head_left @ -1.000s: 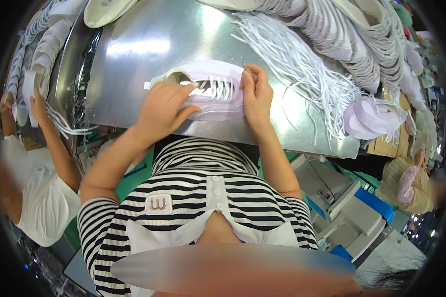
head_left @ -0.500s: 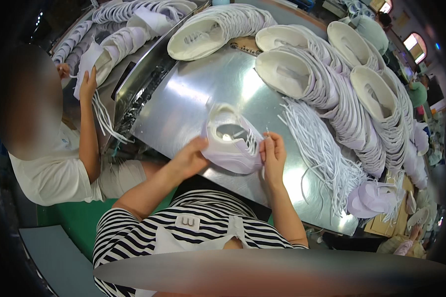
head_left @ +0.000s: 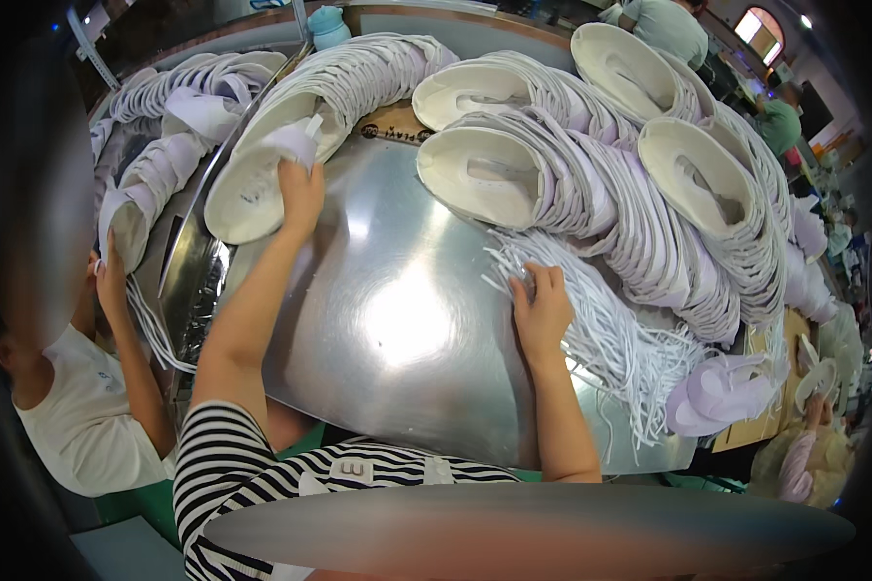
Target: The person threads white shoelaces through the eyelets of light-colored shoes on a metal workbench. They pull the laces through, adjust the ends, and place finished shoes aside while continuing with the next shoe.
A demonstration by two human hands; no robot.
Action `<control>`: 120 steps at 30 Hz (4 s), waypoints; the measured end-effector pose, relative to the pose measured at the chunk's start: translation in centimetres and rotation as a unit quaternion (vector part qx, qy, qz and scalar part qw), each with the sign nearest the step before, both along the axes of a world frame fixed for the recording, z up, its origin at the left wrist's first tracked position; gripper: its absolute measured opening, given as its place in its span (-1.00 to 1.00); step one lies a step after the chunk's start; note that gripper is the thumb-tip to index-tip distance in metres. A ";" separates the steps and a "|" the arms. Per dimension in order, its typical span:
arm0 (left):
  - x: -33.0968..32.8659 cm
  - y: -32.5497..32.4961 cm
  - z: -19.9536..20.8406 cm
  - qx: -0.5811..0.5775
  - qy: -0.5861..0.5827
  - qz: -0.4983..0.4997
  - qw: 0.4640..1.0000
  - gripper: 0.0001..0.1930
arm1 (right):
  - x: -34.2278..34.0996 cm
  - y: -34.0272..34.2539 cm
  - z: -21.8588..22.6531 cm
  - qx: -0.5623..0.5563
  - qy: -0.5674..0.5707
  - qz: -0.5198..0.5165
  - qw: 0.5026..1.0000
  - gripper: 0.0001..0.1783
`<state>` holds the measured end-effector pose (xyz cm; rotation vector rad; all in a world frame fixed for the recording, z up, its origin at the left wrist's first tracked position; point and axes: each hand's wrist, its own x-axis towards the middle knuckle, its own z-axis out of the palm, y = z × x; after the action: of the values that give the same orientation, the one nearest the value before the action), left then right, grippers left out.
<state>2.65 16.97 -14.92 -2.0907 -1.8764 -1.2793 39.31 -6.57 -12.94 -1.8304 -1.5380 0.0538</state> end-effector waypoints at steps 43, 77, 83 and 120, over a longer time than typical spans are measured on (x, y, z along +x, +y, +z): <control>6.4 -28.2 9.8 0.211 0.030 -0.240 0.947 -0.77 | -1.2 0.6 4.3 0.084 0.469 0.070 0.876 -0.78; -2.4 -21.7 7.0 -0.631 -0.416 -0.363 0.544 -0.37 | -18.7 -3.3 1.5 -0.099 0.558 0.229 0.791 -0.93; 1.8 -25.2 5.4 -0.455 -0.608 -0.331 0.560 -0.52 | -18.6 -4.3 4.5 -0.071 0.479 0.204 0.851 -0.91; -0.6 -28.1 10.0 -0.349 -0.539 -0.191 0.742 -0.74 | -19.8 -5.2 9.3 -0.160 0.398 0.313 0.848 -0.87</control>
<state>2.03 -11.16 -4.88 -2.3215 -2.7560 -2.6721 19.53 -11.79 -3.69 -1.1661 -1.4502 1.2769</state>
